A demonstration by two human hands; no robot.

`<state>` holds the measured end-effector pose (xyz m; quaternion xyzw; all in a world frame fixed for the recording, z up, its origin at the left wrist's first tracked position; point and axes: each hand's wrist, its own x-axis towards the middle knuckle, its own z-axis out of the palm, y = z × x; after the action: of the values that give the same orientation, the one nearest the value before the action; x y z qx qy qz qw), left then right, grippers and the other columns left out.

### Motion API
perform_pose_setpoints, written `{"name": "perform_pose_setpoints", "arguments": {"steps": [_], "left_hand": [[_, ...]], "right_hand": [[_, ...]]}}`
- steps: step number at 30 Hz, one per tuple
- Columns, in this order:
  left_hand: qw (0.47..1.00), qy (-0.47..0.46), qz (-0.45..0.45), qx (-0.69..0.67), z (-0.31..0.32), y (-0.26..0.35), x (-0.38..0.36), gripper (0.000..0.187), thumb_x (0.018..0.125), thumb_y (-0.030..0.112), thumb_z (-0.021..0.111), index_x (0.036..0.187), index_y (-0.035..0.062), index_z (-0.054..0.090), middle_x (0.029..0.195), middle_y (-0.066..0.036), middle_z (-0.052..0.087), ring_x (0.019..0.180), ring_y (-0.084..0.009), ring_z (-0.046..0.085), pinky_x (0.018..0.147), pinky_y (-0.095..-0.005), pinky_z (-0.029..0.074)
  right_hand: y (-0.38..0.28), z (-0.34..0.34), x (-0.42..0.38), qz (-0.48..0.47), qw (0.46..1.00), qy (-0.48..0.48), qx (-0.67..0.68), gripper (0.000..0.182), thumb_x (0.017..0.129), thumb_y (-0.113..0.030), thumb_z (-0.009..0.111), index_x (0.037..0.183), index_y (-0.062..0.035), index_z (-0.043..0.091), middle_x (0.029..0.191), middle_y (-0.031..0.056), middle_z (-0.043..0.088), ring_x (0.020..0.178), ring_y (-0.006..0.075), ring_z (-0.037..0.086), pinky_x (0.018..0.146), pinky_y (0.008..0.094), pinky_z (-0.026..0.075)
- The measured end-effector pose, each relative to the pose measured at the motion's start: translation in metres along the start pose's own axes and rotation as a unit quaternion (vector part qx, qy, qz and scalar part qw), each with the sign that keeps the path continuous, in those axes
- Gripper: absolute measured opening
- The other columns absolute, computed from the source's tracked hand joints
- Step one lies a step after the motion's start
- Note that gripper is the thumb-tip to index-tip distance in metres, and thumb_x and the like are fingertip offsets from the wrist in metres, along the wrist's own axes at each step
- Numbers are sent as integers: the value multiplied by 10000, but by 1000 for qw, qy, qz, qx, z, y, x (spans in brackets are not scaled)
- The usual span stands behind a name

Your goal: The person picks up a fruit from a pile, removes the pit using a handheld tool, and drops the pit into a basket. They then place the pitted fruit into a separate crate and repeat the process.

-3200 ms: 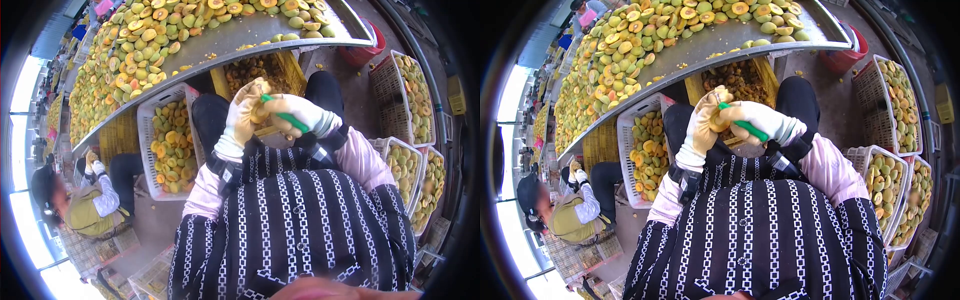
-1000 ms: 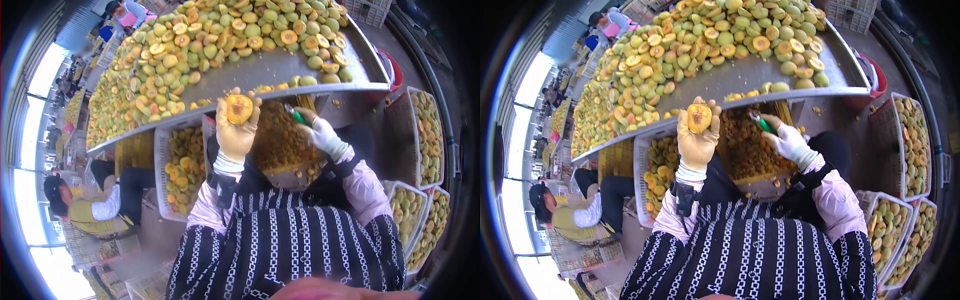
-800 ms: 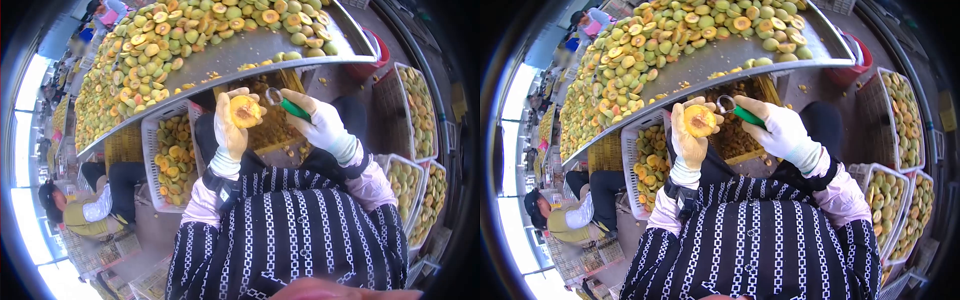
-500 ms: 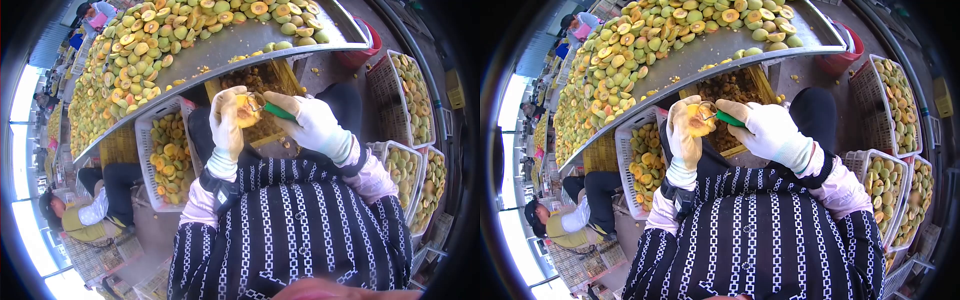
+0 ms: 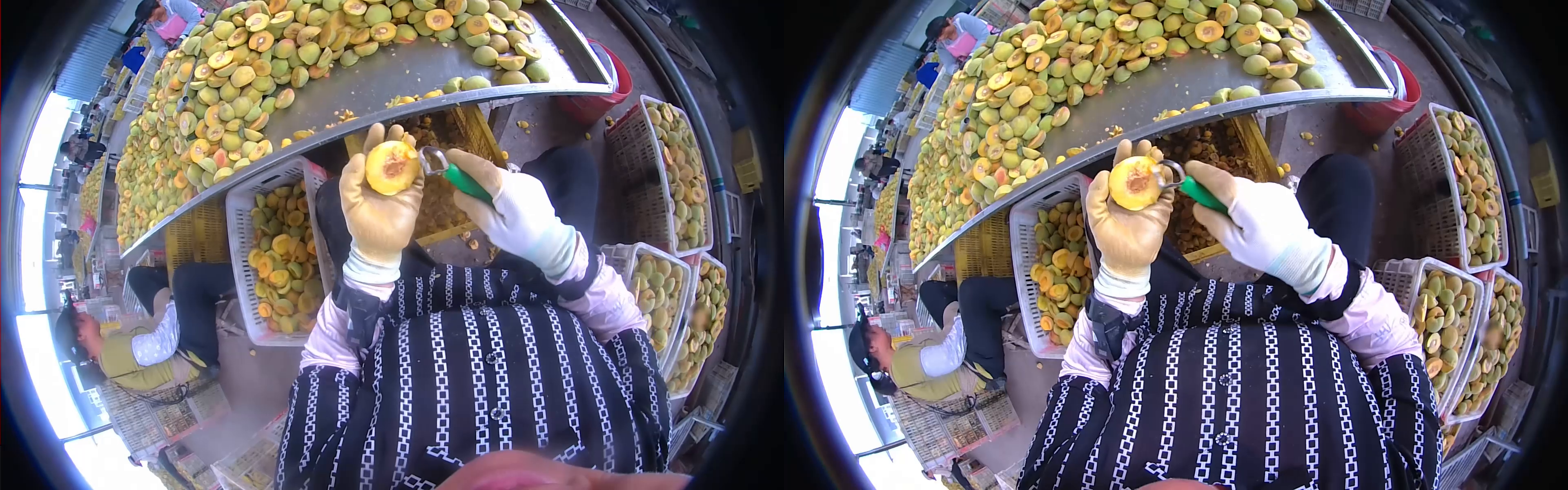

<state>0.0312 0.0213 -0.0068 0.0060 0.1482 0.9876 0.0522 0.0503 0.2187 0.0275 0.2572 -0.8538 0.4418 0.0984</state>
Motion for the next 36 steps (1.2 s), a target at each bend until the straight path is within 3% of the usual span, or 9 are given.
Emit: {"name": "perform_pose_setpoints", "arguments": {"steps": [3,6,16,20,23,25,30,33,36], "left_hand": [[998,3,-33,-52,5,-8,-4,413,946,295,508,1259,30,555,1323,-175,536,1288,-333,447,1089,-483,345],[1000,-10,-28,-4,11,-17,-6,416,958,326,484,1243,37,571,1326,-172,537,1296,-341,438,1100,-487,334],[994,2,21,111,16,-28,-12,401,1002,324,406,1256,42,534,1240,-147,578,1200,-308,522,1060,-430,382],[985,-10,40,167,20,-30,-14,406,1014,324,394,1271,30,506,1226,-148,574,1185,-299,530,1062,-418,382],[981,35,63,182,23,-32,-16,441,1010,370,390,1231,12,523,1195,-184,598,1134,-329,569,1014,-442,440],[977,49,55,202,22,-30,-17,443,1011,381,391,1210,7,521,1175,-187,602,1105,-331,584,983,-443,464],[973,52,11,222,14,-22,-19,426,1011,376,408,1186,4,521,1132,-183,611,1075,-320,598,957,-438,483],[954,68,35,289,20,-22,-21,423,1011,374,408,1190,5,510,1127,-183,609,1058,-310,603,948,-429,489],[951,72,157,255,21,-34,-24,385,988,336,495,1176,1,514,1104,-153,603,1015,-271,619,922,-371,505]], "right_hand": [[-8,5,1,-75,993,33,-86,493,840,-212,676,1301,-114,529,697,93,586,573,277,613,507,372,481],[-15,4,-2,-57,988,3,-143,517,801,-116,705,1291,-76,547,723,89,619,587,275,622,522,347,477],[-21,14,-8,11,977,-38,-210,563,822,-166,690,1316,-22,462,744,119,618,585,302,634,513,369,499],[-14,18,-10,12,985,-42,-169,512,839,-160,666,1285,-21,457,762,125,629,582,307,639,508,378,505],[-10,25,-12,-11,988,-38,-148,481,839,-146,658,1255,-20,453,756,127,631,582,310,640,501,383,506],[-8,27,-14,-15,983,-73,-165,526,840,-150,596,1293,30,397,689,118,634,560,299,639,489,398,505],[-10,29,-18,-35,979,-98,-174,494,820,-128,596,1253,23,410,684,119,632,570,302,642,491,400,506],[-10,33,-16,-18,985,-103,-138,452,831,-127,617,1222,-14,420,702,127,627,564,324,633,495,397,508],[-7,41,-17,1,993,-112,-43,437,861,-163,638,1215,-50,408,731,178,617,617,348,645,524,402,517]]}}
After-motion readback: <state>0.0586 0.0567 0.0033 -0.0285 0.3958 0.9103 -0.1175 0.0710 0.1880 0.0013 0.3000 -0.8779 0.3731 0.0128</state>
